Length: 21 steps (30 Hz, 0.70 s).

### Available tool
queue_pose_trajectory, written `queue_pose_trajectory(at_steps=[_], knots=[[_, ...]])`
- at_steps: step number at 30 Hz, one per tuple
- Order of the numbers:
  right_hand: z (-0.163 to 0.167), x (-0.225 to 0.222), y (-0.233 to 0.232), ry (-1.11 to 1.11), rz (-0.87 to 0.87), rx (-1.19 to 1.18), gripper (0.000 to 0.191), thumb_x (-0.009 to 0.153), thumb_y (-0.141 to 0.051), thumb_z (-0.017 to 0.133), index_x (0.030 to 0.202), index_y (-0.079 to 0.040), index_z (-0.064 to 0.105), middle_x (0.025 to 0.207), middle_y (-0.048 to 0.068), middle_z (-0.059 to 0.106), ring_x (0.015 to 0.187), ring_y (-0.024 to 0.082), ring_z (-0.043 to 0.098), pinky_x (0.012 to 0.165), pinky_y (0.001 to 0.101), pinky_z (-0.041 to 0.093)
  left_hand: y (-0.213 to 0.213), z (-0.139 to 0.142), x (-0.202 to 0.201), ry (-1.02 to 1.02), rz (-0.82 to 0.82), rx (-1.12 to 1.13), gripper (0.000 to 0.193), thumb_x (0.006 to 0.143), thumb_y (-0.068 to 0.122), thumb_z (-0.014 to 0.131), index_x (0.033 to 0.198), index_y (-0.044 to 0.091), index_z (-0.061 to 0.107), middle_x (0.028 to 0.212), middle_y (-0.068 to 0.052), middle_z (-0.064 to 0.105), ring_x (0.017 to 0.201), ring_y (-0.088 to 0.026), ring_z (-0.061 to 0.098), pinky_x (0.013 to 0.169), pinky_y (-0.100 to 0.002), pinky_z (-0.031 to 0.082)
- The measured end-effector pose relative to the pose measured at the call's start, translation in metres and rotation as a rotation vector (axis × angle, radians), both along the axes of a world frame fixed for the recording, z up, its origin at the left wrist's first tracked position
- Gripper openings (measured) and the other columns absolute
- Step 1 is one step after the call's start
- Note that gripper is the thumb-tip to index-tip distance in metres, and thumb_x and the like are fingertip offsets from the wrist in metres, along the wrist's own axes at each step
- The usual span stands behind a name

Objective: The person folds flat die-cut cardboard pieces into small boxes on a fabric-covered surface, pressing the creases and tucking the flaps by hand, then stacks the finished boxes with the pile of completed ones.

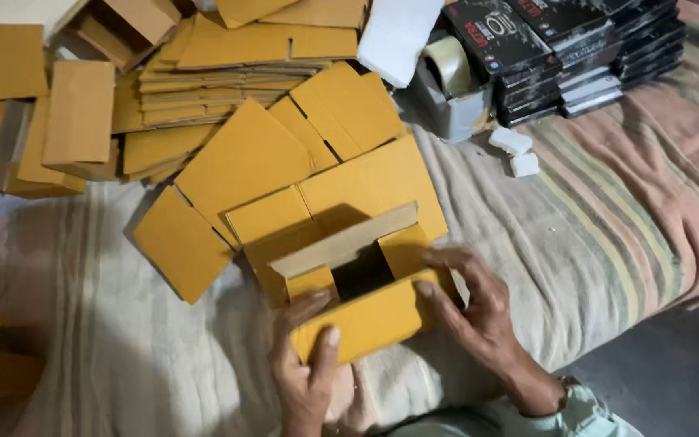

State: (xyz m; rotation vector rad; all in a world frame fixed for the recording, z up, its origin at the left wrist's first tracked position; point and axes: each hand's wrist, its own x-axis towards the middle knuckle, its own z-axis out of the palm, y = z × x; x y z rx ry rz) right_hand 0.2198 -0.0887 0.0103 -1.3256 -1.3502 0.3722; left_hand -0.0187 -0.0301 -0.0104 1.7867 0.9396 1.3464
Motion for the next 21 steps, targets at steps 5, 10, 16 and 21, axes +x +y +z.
queue_pose_trajectory(at_steps=[5, 10, 16, 21], knots=[[0.01, -0.005, 0.012, -0.141, -0.116, 0.007, 0.066, 0.091, 0.001, 0.063, 0.152, -0.011, 0.042, 0.16, 0.021, 0.035, 0.142, 0.035, 0.049, 0.096, 0.0368, 0.057, 0.011, 0.008, 0.001, -0.155, -0.108, -0.13, 0.089, 0.092, 0.006, 0.067, 0.164, 0.001, 0.016, 0.17, -0.021, 0.025, 0.156, -0.032, 0.029, 0.125, -0.043, 0.025], [0.025, -0.011, 0.01, -0.413, -0.23, 0.013, 0.074, 0.087, -0.001, 0.064, 0.155, -0.005, 0.035, 0.163, 0.026, 0.03, 0.152, 0.048, 0.029, 0.122, 0.0567, 0.03, 0.017, 0.012, -0.006, -0.083, -0.1, -0.229, 0.09, 0.087, 0.008, 0.072, 0.16, 0.002, 0.021, 0.161, -0.021, 0.036, 0.146, -0.031, 0.042, 0.118, -0.042, 0.037], [0.045, -0.012, 0.014, -0.762, -0.146, -0.108, 0.066, 0.099, -0.034, 0.057, 0.152, 0.001, 0.039, 0.162, 0.024, 0.032, 0.155, 0.044, 0.023, 0.126, 0.0574, 0.014, 0.011, 0.0, -0.011, -0.04, -0.024, -0.098, 0.084, 0.089, 0.011, 0.076, 0.157, 0.005, 0.028, 0.153, -0.018, 0.045, 0.139, -0.029, 0.049, 0.118, -0.042, 0.04], [0.04, -0.053, 0.052, -0.951, 0.118, -0.298, 0.08, 0.096, -0.053, 0.045, 0.145, 0.01, 0.039, 0.156, 0.03, 0.032, 0.149, 0.042, 0.022, 0.122, 0.0531, 0.007, 0.013, -0.012, -0.01, 0.106, 0.013, -0.02, 0.06, 0.109, 0.042, 0.05, 0.158, 0.009, 0.044, 0.164, -0.014, 0.043, 0.154, -0.029, 0.043, 0.126, -0.045, 0.036]])
